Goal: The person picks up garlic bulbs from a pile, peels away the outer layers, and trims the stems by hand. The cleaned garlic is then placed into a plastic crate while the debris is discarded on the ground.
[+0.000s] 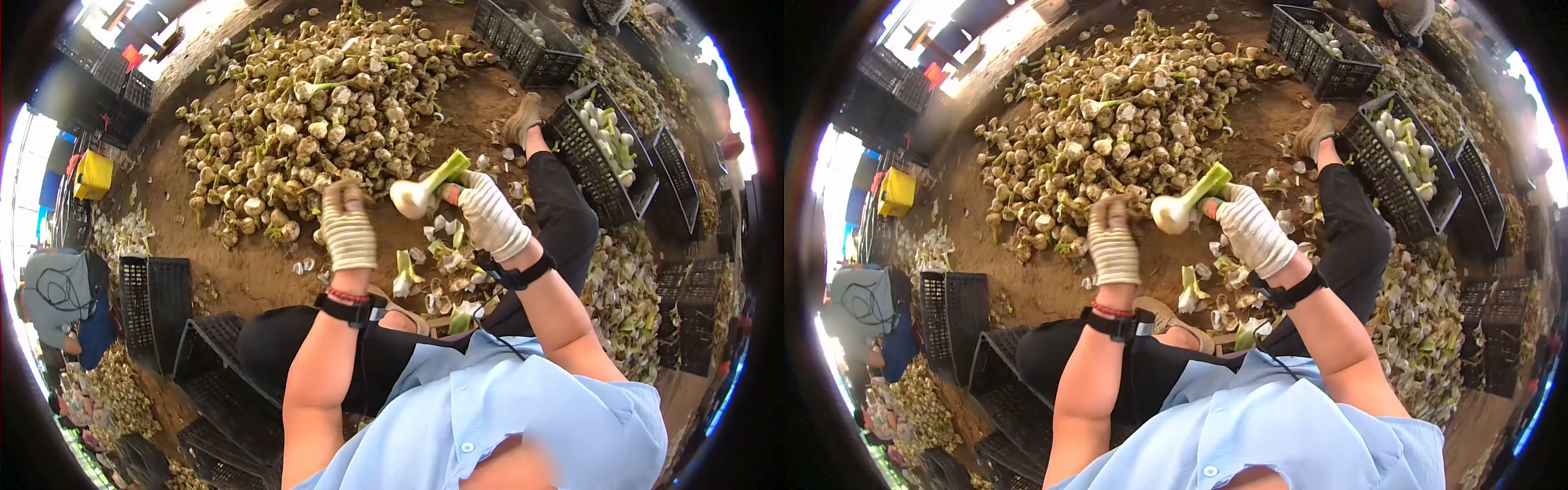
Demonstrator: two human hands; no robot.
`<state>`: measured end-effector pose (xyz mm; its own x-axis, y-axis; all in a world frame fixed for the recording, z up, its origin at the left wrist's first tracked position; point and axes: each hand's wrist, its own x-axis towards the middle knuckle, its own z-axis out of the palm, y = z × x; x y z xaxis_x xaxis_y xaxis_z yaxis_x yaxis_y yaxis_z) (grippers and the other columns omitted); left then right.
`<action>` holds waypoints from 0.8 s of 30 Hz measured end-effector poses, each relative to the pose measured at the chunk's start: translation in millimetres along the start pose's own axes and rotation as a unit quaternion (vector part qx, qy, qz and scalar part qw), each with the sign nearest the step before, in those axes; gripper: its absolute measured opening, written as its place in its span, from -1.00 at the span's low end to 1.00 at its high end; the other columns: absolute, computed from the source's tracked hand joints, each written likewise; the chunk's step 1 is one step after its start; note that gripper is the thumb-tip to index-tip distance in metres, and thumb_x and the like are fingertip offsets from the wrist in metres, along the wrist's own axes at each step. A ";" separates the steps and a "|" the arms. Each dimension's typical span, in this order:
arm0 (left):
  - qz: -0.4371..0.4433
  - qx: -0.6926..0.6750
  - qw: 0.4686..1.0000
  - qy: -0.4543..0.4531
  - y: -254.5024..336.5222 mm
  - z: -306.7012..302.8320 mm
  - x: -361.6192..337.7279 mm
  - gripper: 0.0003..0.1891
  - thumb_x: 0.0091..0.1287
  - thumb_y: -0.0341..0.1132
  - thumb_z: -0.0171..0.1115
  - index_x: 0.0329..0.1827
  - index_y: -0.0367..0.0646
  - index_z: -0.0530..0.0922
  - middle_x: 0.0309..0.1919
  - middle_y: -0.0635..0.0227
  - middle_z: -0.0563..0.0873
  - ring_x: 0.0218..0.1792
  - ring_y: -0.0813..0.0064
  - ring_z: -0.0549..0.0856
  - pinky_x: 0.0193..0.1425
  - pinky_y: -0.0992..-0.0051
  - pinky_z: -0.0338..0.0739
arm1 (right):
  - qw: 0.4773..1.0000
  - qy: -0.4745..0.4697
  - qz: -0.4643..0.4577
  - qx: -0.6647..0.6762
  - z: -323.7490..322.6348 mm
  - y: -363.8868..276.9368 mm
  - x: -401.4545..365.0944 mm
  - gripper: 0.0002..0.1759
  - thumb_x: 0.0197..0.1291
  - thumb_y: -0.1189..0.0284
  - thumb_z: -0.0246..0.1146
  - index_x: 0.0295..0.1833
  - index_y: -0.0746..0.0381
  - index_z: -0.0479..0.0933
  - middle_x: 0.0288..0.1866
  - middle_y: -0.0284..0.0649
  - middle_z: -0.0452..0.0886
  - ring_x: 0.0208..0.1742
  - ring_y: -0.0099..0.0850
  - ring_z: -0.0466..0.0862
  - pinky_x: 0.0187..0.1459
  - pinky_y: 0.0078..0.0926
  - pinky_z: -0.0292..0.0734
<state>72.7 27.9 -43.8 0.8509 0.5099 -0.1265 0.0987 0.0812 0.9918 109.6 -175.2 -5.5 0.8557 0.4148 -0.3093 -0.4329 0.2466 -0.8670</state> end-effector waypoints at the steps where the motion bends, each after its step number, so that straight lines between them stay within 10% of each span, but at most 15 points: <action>1: 0.045 0.010 0.998 0.037 8.9 -5.3 -2.3 -0.87 0.51 -0.28 0.18 -0.04 -0.11 0.62 -0.24 0.42 0.66 -0.25 0.55 0.58 -0.17 0.54 0.53 | 0.998 0.057 -0.005 -0.039 2.5 3.4 1.5 -0.81 0.42 0.43 0.22 0.03 0.27 0.62 -0.36 -0.43 0.63 -0.60 -0.71 0.45 -0.62 -0.61 0.45; 5: 0.111 -0.007 0.984 -0.138 24.9 10.9 -37.1 -0.67 0.37 -0.35 0.37 0.17 -0.15 0.56 -0.12 0.31 0.70 -0.17 0.55 0.65 -0.14 0.59 0.63 | 0.991 0.108 0.043 -0.074 9.1 16.4 3.0 -0.81 0.36 0.54 0.22 0.04 0.26 0.65 -0.28 -0.43 0.69 -0.39 -0.68 0.58 -0.39 -0.66 0.48; 7: 0.026 -0.165 0.978 -0.121 16.4 29.1 -38.0 -0.61 0.36 -0.34 0.39 0.21 -0.18 0.54 -0.11 0.32 0.69 -0.17 0.57 0.66 -0.14 0.58 0.63 | 0.938 0.043 -0.197 -0.282 25.4 26.7 6.0 -0.79 0.30 0.53 0.23 0.03 0.29 0.62 -0.37 -0.38 0.66 -0.43 -0.64 0.51 -0.40 -0.61 0.44; 9: -0.048 -0.152 0.980 -0.121 7.2 17.5 -19.9 -0.66 0.36 -0.28 0.41 0.14 -0.15 0.58 -0.19 0.41 0.71 -0.23 0.64 0.63 -0.15 0.61 0.56 | 0.924 0.025 -0.041 -0.378 37.5 7.8 -17.5 -0.74 0.25 0.55 0.24 0.05 0.30 0.63 -0.36 -0.36 0.66 -0.35 -0.64 0.48 -0.34 -0.57 0.44; 11: -0.048 -0.234 0.969 -0.064 -18.0 3.2 -3.5 -0.75 0.39 -0.28 0.38 0.05 -0.14 0.62 -0.20 0.44 0.73 -0.24 0.66 0.62 -0.15 0.61 0.54 | 0.954 -0.020 -0.134 -0.268 22.8 22.8 -9.0 -0.77 0.26 0.54 0.23 0.01 0.31 0.64 -0.36 -0.37 0.67 -0.36 -0.64 0.49 -0.35 -0.58 0.43; 15: -0.082 -0.245 0.965 -0.042 -13.6 -9.8 -2.7 -0.86 0.45 -0.31 0.31 -0.02 -0.13 0.64 -0.16 0.45 0.73 -0.19 0.65 0.61 -0.05 0.60 0.52 | 0.995 0.046 0.005 -0.092 -25.6 -3.1 -6.3 -0.77 0.32 0.48 0.20 0.01 0.34 0.61 -0.26 -0.29 0.71 -0.36 -0.51 0.59 -0.29 -0.47 0.53; 18: 0.004 -0.165 0.982 -0.097 -1.5 -7.7 -12.3 -0.84 0.45 -0.28 0.32 -0.03 -0.12 0.60 -0.16 0.46 0.70 -0.17 0.65 0.60 -0.05 0.59 0.51 | 0.876 0.071 -0.039 -0.475 -59.7 6.2 16.7 -0.62 0.32 0.46 0.21 0.20 0.39 0.47 -0.16 -0.09 0.70 -0.19 -0.31 0.69 -0.14 -0.40 0.60; 21: 0.013 -0.151 0.982 -0.111 7.1 2.9 -22.2 -0.82 0.45 -0.26 0.31 -0.06 -0.14 0.56 -0.20 0.46 0.65 -0.20 0.63 0.57 -0.05 0.55 0.50 | 0.837 0.087 -0.142 -0.522 -32.2 5.8 15.9 -0.52 0.28 0.43 0.30 0.27 0.38 0.44 0.07 0.12 0.64 0.02 -0.07 0.68 0.03 -0.23 0.58; 24: 0.107 0.006 0.991 -0.081 7.0 10.7 -22.1 -0.81 0.43 -0.28 0.32 -0.09 -0.21 0.56 -0.24 0.32 0.63 -0.22 0.48 0.59 -0.08 0.46 0.51 | 0.782 0.044 -0.262 -0.564 22.1 -11.9 -1.9 -0.67 0.22 0.43 0.30 0.06 0.33 0.57 -0.14 0.03 0.64 -0.06 -0.03 0.66 -0.02 -0.21 0.58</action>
<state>60.1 8.1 -33.8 0.9248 0.3696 0.0904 -0.0877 -0.0243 0.9959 106.9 -159.5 14.0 0.8699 0.4408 0.2214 0.4661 -0.5878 -0.6612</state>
